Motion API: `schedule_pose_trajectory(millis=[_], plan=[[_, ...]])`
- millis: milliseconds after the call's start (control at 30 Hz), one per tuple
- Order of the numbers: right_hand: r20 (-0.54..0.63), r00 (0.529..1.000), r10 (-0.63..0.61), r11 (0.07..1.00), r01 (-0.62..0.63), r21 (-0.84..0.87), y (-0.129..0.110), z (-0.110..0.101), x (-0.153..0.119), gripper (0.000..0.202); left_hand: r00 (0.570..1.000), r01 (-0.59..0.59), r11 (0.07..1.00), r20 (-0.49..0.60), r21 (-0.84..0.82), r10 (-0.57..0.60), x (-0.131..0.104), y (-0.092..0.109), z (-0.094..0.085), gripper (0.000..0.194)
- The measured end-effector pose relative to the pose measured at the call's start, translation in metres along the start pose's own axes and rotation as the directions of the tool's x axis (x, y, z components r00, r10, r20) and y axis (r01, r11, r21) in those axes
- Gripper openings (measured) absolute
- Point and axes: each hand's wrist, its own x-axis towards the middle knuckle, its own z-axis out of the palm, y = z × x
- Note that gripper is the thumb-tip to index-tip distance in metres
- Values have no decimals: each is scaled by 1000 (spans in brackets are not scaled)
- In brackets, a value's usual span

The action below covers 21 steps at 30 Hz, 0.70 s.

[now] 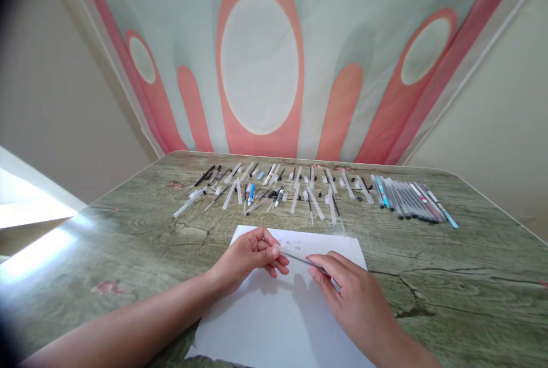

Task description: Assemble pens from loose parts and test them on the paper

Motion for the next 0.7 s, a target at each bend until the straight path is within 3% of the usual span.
schedule_pose_trajectory(millis=[100,167,367,600,700], plan=[[21,1000,0,1000,0,7,-1,0,0,21,999,35,999,40,-21,-34,-2,1,-2,31],[42,999,-5,1000,5,17,-1,0,-1,21,988,100,992,126,-81,-90,-3,3,-5,28],[46,997,-61,998,60,23,-3,0,-3,20,886,341,899,414,-276,-209,-4,10,-11,37],[-19,990,-141,989,142,49,-5,0,-5,20,789,467,815,578,-342,-209,-5,7,-9,47],[-4,987,-158,986,158,59,-4,0,-6,20,778,476,805,596,-353,-198,-6,5,-7,49]])
